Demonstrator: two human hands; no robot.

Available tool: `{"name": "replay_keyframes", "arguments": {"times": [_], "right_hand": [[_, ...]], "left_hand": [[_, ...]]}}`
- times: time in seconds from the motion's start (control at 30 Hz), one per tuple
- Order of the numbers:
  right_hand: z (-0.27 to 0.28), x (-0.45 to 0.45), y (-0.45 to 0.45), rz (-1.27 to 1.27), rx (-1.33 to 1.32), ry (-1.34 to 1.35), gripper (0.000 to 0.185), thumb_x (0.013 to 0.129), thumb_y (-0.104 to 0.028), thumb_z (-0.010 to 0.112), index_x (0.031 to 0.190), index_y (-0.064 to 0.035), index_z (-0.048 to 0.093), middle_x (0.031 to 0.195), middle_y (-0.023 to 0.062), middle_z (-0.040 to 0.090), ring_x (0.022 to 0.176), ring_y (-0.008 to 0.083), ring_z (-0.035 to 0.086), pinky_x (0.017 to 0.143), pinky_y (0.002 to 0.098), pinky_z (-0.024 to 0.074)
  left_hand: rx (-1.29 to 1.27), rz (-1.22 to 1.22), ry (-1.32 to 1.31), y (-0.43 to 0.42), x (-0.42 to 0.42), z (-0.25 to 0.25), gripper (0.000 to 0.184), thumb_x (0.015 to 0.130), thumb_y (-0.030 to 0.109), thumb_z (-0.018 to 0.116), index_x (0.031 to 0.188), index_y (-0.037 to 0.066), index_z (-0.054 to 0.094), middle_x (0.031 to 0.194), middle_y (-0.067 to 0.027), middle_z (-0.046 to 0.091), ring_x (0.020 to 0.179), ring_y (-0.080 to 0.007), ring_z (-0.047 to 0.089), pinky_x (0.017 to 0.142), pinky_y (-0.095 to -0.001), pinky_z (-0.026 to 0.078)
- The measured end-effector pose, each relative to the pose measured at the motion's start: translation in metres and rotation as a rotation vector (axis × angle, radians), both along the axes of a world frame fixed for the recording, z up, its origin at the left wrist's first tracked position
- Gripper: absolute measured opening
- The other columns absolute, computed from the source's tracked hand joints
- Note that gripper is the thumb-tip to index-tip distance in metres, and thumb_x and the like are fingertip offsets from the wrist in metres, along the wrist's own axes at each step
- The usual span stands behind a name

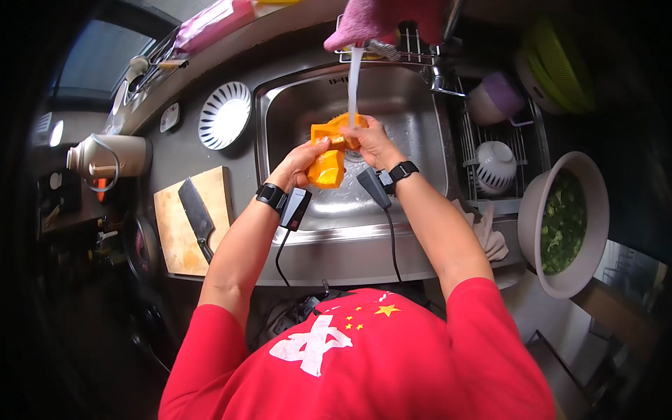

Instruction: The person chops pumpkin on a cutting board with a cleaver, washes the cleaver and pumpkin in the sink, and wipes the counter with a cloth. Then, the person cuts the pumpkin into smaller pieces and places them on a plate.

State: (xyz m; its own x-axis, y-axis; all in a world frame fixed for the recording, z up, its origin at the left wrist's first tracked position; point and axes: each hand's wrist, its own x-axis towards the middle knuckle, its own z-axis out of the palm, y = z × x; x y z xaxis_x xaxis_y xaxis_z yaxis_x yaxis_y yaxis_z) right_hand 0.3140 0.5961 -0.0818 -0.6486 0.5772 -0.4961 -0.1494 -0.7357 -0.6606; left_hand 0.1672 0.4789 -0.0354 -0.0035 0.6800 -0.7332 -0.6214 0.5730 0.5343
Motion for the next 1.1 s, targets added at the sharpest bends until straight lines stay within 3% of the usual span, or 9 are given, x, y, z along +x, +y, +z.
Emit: {"name": "replay_keyframes", "arguments": {"times": [0.17,0.43,0.53,0.63,0.8,0.9,0.97,1.07,1.1], "right_hand": [[0.003,-0.022,-0.034,0.144,0.120,-0.091,0.059,0.082,0.000,0.074,0.133,-0.0042,0.046,0.122,0.0136,0.058,0.107,0.0250,0.063,0.089,0.0353,0.0557],[0.000,-0.010,-0.015,0.326,0.286,-0.133,0.059,0.082,-0.010,0.078,0.133,-0.0069,0.048,0.120,0.0108,0.061,0.109,0.0224,0.063,0.086,0.0359,0.0570],[-0.013,-0.004,0.001,0.076,0.049,0.043,0.053,0.080,-0.007,0.078,0.128,-0.0076,0.055,0.116,0.0090,0.063,0.106,0.0247,0.064,0.087,0.0389,0.0561],[-0.021,0.003,0.017,-0.055,-0.043,0.236,0.048,0.084,-0.004,0.074,0.127,-0.0071,0.055,0.117,0.0081,0.063,0.108,0.0256,0.063,0.090,0.0417,0.0550],[-0.013,0.017,0.024,-0.144,-0.110,0.263,0.043,0.086,-0.005,0.073,0.126,-0.0072,0.055,0.120,0.0076,0.062,0.110,0.0265,0.063,0.091,0.0419,0.0561],[-0.011,0.030,0.025,-0.133,-0.251,0.292,0.042,0.086,-0.007,0.074,0.124,-0.0104,0.057,0.121,0.0075,0.062,0.110,0.0278,0.063,0.087,0.0392,0.0579],[-0.016,0.037,0.029,-0.163,-0.328,0.357,0.039,0.087,-0.009,0.074,0.122,-0.0129,0.058,0.123,0.0077,0.061,0.109,0.0292,0.063,0.083,0.0373,0.0591],[-0.020,0.052,0.036,-0.198,-0.330,0.345,0.036,0.087,-0.012,0.073,0.121,-0.0122,0.059,0.122,0.0089,0.063,0.110,0.0297,0.063,0.084,0.0372,0.0587],[-0.018,0.056,0.037,-0.179,-0.366,0.345,0.035,0.088,-0.013,0.073,0.120,-0.0114,0.059,0.121,0.0094,0.063,0.111,0.0293,0.063,0.086,0.0380,0.0582]], "left_hand": [[-0.229,-0.113,0.108,-0.014,-0.003,0.000,0.046,0.096,0.039,0.062,0.123,0.003,0.052,0.104,-0.0107,0.067,0.088,-0.0227,0.070,0.080,-0.0389,0.059],[-0.130,-0.359,-0.056,-0.008,-0.014,-0.013,0.050,0.091,0.036,0.070,0.123,0.001,0.053,0.106,-0.0122,0.069,0.090,-0.0238,0.071,0.080,-0.0375,0.059],[-0.043,-0.269,-0.143,0.002,-0.011,-0.010,0.050,0.091,0.034,0.070,0.123,0.000,0.053,0.107,-0.0134,0.069,0.090,-0.0245,0.071,0.080,-0.0377,0.059],[0.002,0.009,-0.299,0.007,-0.002,-0.006,0.040,0.100,0.030,0.056,0.127,0.002,0.051,0.110,-0.0190,0.067,0.095,-0.0268,0.070,0.083,-0.0375,0.059],[0.052,0.386,-0.495,0.014,0.020,0.002,0.034,0.103,0.037,0.047,0.128,0.016,0.052,0.121,-0.0129,0.063,0.106,-0.0352,0.065,0.093,-0.0570,0.052],[0.106,0.415,-0.303,0.025,0.030,0.013,0.037,0.101,0.035,0.051,0.131,0.015,0.051,0.127,-0.0119,0.058,0.117,-0.0294,0.059,0.097,-0.0531,0.051],[0.190,0.453,-0.417,0.033,0.028,-0.008,0.038,0.099,0.029,0.058,0.133,0.014,0.049,0.127,-0.0089,0.058,0.121,-0.0281,0.056,0.100,-0.0504,0.050],[0.335,0.357,-0.112,0.046,0.043,0.002,0.043,0.090,0.002,0.066,0.129,0.011,0.049,0.117,-0.0088,0.060,0.111,-0.0254,0.061,0.093,-0.0470,0.055],[0.334,0.355,-0.116,0.051,0.046,-0.004,0.043,0.090,0.002,0.066,0.129,0.011,0.049,0.117,-0.0088,0.060,0.111,-0.0254,0.061,0.093,-0.0470,0.055]]}}
